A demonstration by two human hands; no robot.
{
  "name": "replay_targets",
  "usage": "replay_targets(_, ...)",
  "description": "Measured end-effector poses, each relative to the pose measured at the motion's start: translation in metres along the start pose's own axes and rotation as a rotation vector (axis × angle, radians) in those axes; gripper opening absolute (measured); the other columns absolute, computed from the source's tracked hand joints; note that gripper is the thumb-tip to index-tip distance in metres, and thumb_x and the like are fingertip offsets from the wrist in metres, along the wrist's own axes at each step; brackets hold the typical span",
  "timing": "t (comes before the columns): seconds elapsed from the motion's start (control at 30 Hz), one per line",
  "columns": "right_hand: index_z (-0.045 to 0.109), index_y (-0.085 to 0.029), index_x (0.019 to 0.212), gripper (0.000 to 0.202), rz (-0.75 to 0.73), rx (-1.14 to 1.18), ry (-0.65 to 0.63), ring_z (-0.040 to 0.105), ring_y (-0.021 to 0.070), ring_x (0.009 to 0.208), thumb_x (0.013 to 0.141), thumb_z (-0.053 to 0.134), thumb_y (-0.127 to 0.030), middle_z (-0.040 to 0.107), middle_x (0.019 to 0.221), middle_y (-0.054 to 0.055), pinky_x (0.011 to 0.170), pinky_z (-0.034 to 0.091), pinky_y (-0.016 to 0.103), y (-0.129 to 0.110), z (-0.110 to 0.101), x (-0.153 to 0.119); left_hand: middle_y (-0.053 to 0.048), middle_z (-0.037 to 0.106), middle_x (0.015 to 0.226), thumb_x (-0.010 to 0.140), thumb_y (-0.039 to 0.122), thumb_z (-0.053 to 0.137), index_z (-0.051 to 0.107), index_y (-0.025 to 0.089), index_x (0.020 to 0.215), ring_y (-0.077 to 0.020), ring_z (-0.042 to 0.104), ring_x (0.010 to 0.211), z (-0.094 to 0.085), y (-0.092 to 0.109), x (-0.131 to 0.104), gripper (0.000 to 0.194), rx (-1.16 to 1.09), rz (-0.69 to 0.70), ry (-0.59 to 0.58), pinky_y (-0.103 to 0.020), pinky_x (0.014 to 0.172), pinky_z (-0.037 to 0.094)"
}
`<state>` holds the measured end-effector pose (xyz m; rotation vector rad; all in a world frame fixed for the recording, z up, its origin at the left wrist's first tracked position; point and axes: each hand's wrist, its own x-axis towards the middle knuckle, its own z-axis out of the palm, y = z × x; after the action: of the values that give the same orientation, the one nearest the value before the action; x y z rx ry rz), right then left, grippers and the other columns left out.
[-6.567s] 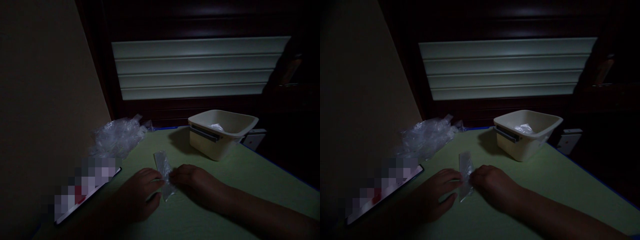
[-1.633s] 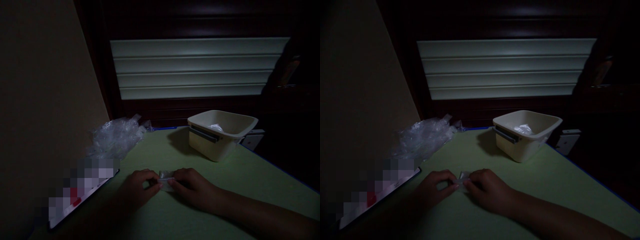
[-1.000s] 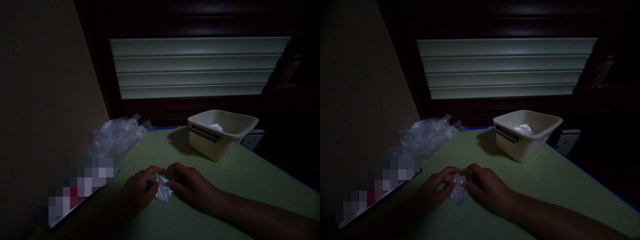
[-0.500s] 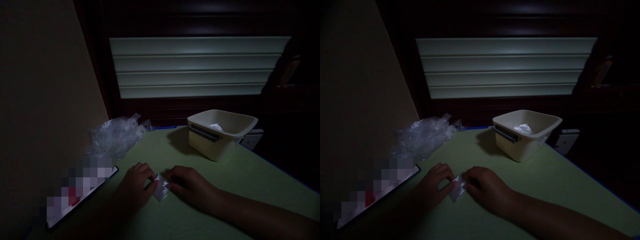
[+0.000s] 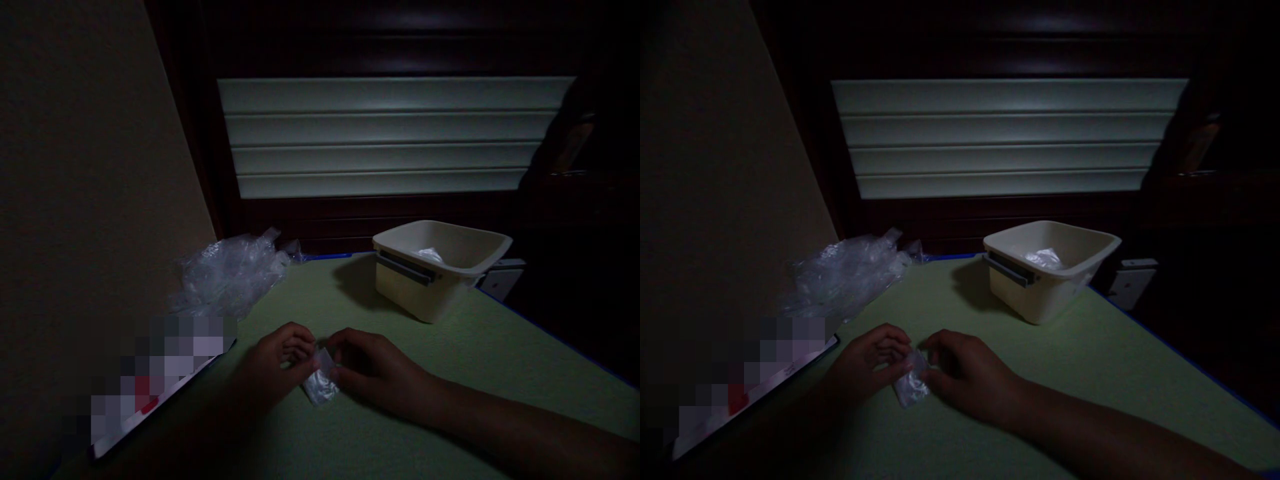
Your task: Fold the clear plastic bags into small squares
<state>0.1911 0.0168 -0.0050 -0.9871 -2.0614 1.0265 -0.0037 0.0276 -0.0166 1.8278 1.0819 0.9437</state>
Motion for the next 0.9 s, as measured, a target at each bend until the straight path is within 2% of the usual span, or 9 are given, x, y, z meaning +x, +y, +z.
replay_targets(0.13,0.060,-0.013,0.096,0.024,0.019,0.131,0.003,0.053,0.0134,0.065,0.077,0.059,-0.028,0.062,0.078,0.004,0.059,0.043,0.025,0.001,0.001,0.001,-0.003,0.065,0.073,0.067,0.025,0.062,0.057,0.016,0.085,-0.0148,0.059,0.066,0.000,-0.001,-0.001,0.021,0.001,-0.039,-0.049,-0.026,0.062,0.046)
replay_targets(0.33,0.062,-0.014,0.079,0.014,0.033,0.160,-0.001,0.054,0.0123,0.063,0.078,0.058,-0.027,0.061,0.070,0.001,0.058,0.041,0.023,0.001,0.002,0.001,-0.001,0.061,0.068,0.066,0.028,0.064,0.051,0.016,0.068,-0.0129,0.055,0.063,0.002,0.005,-0.004,0.018,-0.003,-0.050,-0.066,-0.022,0.058,0.042)
replay_targets(0.53,0.060,-0.014,0.088,0.015,0.015,0.183,-0.011,0.050,0.0107,0.061,0.077,0.060,-0.024,0.058,0.070,-0.001,0.056,0.038,0.022,0.002,0.006,0.001,-0.001,0.059,0.068,0.068,0.028,0.062,0.044,0.017,0.067,-0.0129,0.053,0.063,0.002,0.007,-0.008,0.021,0.015,-0.042,-0.106,-0.023,0.059,0.041)
replay_targets(0.73,0.059,-0.015,0.077,0.007,0.013,0.138,-0.016,0.048,0.0102,0.058,0.078,0.058,-0.021,0.055,0.065,-0.002,0.054,0.036,0.021,0.001,0.005,0.000,0.000,0.060,0.070,0.068,0.024,0.062,0.043,0.017,0.069,-0.0118,0.054,0.066,0.001,0.008,-0.007,0.020,-0.059,-0.059,-0.135,-0.022,0.061,0.041)
replay_targets(0.9,0.055,-0.014,0.071,0.007,0.010,0.082,-0.015,0.044,0.0093,0.055,0.076,0.055,-0.018,0.051,0.062,-0.003,0.050,0.033,0.020,-0.002,0.004,0.000,0.000,0.061,0.070,0.066,0.024,0.062,0.044,0.017,0.068,-0.0112,0.053,0.063,0.002,0.010,-0.006,0.019,-0.077,-0.072,-0.114,-0.023,0.060,0.042)
